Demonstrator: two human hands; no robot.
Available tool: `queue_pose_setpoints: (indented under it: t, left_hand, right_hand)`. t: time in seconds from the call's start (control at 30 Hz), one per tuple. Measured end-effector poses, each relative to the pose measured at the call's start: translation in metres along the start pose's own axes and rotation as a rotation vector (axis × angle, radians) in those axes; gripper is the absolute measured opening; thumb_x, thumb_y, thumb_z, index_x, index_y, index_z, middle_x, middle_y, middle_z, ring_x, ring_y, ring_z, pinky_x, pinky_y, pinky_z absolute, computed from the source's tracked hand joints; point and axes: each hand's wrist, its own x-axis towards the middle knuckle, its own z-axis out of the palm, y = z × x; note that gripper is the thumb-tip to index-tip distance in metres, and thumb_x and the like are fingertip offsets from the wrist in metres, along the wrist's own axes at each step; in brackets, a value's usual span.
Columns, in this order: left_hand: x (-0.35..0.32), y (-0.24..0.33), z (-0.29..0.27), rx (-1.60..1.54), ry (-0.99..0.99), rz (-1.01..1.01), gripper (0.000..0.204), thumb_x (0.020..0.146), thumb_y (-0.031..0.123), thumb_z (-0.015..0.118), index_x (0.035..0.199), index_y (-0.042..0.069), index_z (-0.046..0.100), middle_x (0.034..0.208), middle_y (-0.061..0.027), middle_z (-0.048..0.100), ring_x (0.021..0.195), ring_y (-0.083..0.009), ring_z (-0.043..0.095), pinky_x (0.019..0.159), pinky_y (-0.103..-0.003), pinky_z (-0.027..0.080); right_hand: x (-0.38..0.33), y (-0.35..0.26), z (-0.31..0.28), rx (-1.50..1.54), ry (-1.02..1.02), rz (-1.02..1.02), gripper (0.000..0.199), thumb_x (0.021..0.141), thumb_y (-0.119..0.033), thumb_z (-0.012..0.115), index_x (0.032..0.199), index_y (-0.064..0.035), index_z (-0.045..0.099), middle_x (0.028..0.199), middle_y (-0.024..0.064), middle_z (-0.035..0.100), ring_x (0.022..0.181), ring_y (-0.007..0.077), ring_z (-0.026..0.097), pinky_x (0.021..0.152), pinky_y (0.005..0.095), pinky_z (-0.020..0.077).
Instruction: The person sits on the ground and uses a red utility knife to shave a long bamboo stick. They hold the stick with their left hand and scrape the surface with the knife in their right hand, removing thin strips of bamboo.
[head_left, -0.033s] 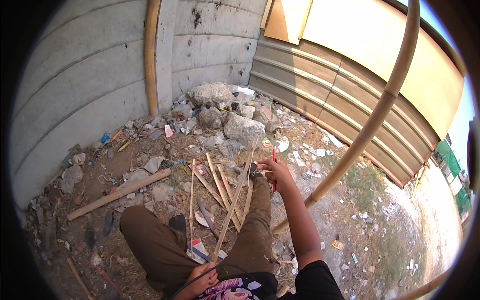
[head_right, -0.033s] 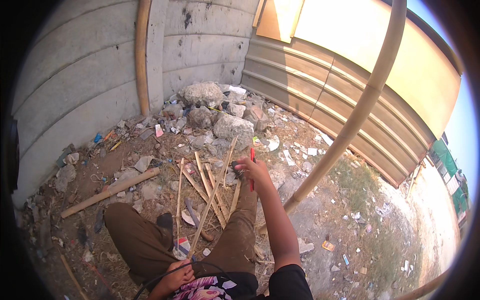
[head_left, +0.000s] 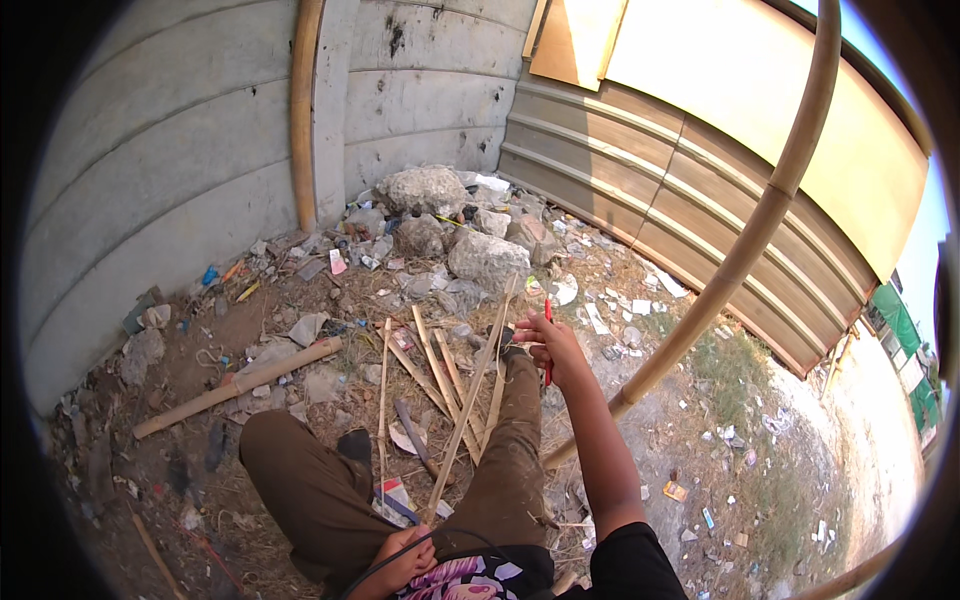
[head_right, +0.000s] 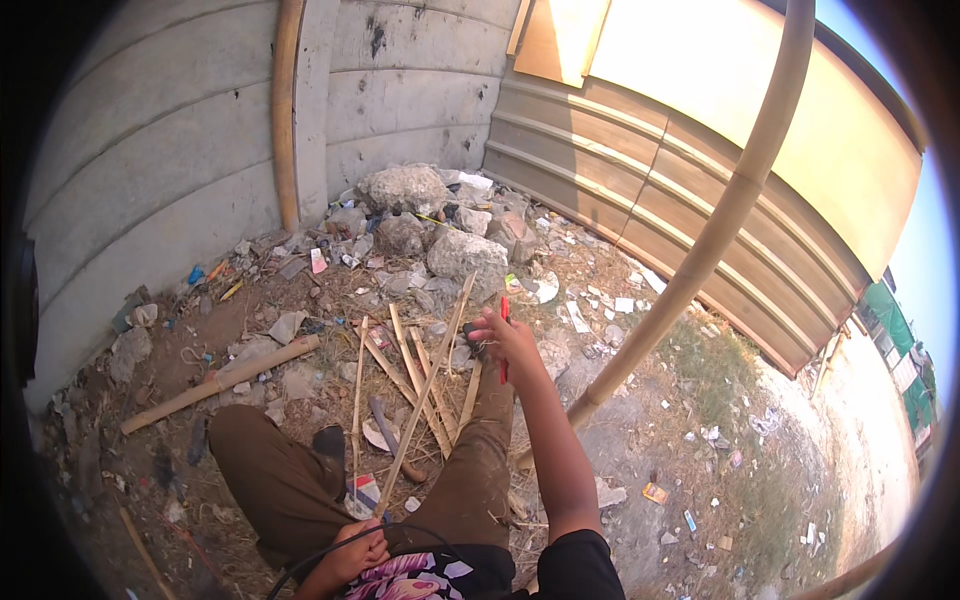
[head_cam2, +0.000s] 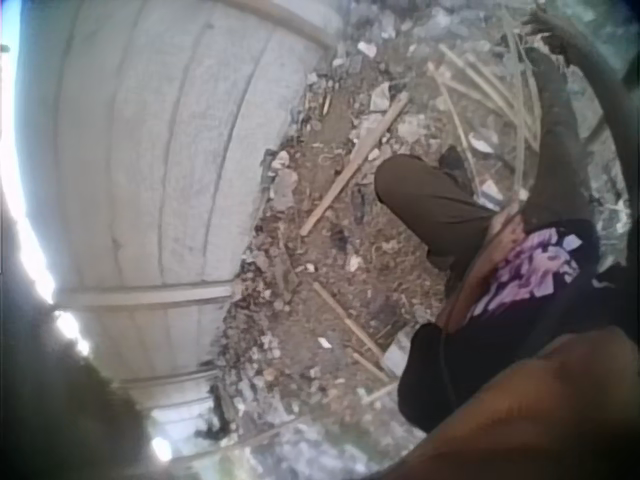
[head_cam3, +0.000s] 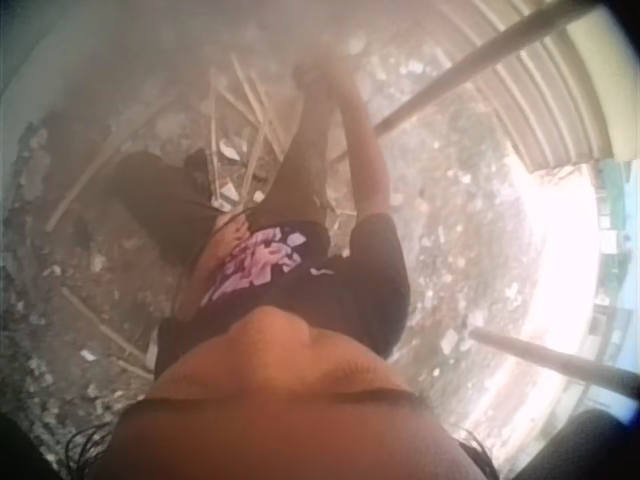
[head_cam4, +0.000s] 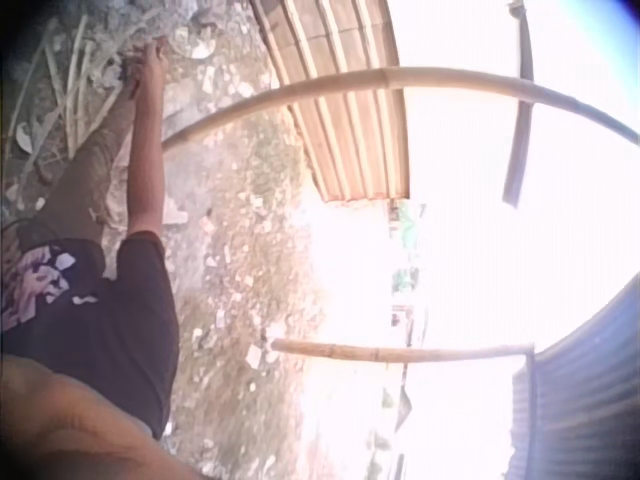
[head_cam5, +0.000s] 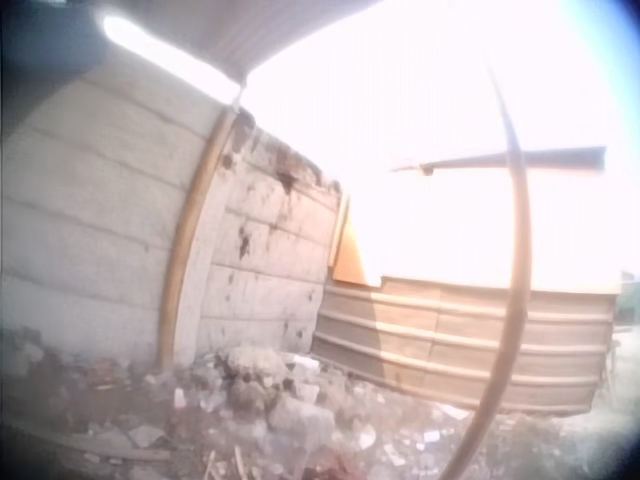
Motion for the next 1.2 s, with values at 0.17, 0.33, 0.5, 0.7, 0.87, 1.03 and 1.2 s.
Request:
queue_pose_setpoints:
  t: [0.17, 0.33, 0.5, 0.7, 0.87, 1.03, 1.2]
  left_hand:
    - [0.004, -0.005, -0.004, 0.017, -0.012, 0.008, 0.022, 0.104, 0.010, 0.044, 0.083, 0.008, 0.038, 0.059, -0.0012, 0.031, 0.049, -0.0101, 0.029, 0.049, -0.026, 0.028]
    - [0.002, -0.006, -0.004, 0.022, 0.012, 0.021, 0.023, 0.104, 0.011, 0.044, 0.083, 0.008, 0.038, 0.059, -0.0012, 0.031, 0.050, -0.0099, 0.029, 0.049, -0.026, 0.028]
    - [0.000, -0.005, -0.004, -0.008, -0.002, 0.009, 0.024, 0.105, 0.012, 0.044, 0.082, 0.009, 0.038, 0.059, -0.0006, 0.031, 0.050, -0.0096, 0.028, 0.049, -0.026, 0.027]
    - [-0.001, -0.005, -0.008, 0.000, -0.044, 0.024, 0.032, 0.108, 0.026, 0.042, 0.081, 0.008, 0.039, 0.060, 0.0003, 0.033, 0.051, -0.0088, 0.029, 0.050, -0.025, 0.027]
    - [-0.004, 0.000, -0.008, -0.073, -0.100, -0.010, 0.035, 0.110, 0.028, 0.040, 0.082, 0.008, 0.040, 0.062, 0.0006, 0.034, 0.052, -0.0088, 0.029, 0.050, -0.024, 0.027]
    - [-0.004, 0.006, -0.001, 0.036, -0.089, -0.012, 0.033, 0.110, 0.025, 0.039, 0.083, 0.007, 0.040, 0.062, 0.0006, 0.034, 0.052, -0.0087, 0.031, 0.050, -0.024, 0.027]
    - [0.000, -0.003, -0.011, 0.014, -0.033, 0.015, 0.036, 0.109, 0.030, 0.042, 0.081, 0.007, 0.042, 0.061, 0.0005, 0.035, 0.051, -0.0087, 0.033, 0.049, -0.024, 0.028]
  right_hand:
    - [-0.012, -0.005, 0.015, -0.295, -0.025, -0.053, 0.034, 0.087, -0.030, 0.075, 0.102, 0.0007, 0.070, 0.081, 0.0060, 0.071, 0.044, 0.0028, 0.037, 0.042, 0.0219, 0.0283]
    - [-0.017, -0.005, 0.025, -0.145, -0.090, -0.055, 0.027, 0.086, -0.025, 0.074, 0.099, -0.0013, 0.070, 0.077, 0.0055, 0.070, 0.044, 0.0038, 0.038, 0.042, 0.0222, 0.0288]
    - [-0.009, -0.003, 0.021, -0.227, -0.071, -0.067, 0.023, 0.087, -0.022, 0.072, 0.098, -0.0013, 0.069, 0.076, 0.0053, 0.069, 0.045, 0.0043, 0.039, 0.042, 0.0226, 0.0291]
    - [-0.011, -0.015, 0.010, -0.348, -0.125, -0.041, 0.021, 0.086, -0.021, 0.073, 0.098, -0.0032, 0.070, 0.071, 0.0017, 0.064, 0.049, 0.0050, 0.043, 0.044, 0.0235, 0.0314]
    - [0.010, -0.011, -0.025, -0.679, 0.040, -0.300, 0.027, 0.084, -0.026, 0.075, 0.100, -0.0043, 0.073, 0.080, 0.0084, 0.072, 0.064, 0.0156, 0.062, 0.059, 0.0325, 0.0471]
    - [-0.008, -0.064, -0.013, -1.441, 0.567, -0.703, 0.012, 0.088, -0.017, 0.066, 0.096, -0.0089, 0.068, 0.088, 0.0129, 0.068, 0.079, 0.0364, 0.068, 0.068, 0.0464, 0.0529]
    - [-0.039, -0.118, 0.022, -1.373, 0.103, -0.702, 0.020, 0.088, -0.022, 0.071, 0.099, -0.0054, 0.066, 0.086, 0.0133, 0.067, 0.071, 0.0319, 0.065, 0.064, 0.0444, 0.0499]
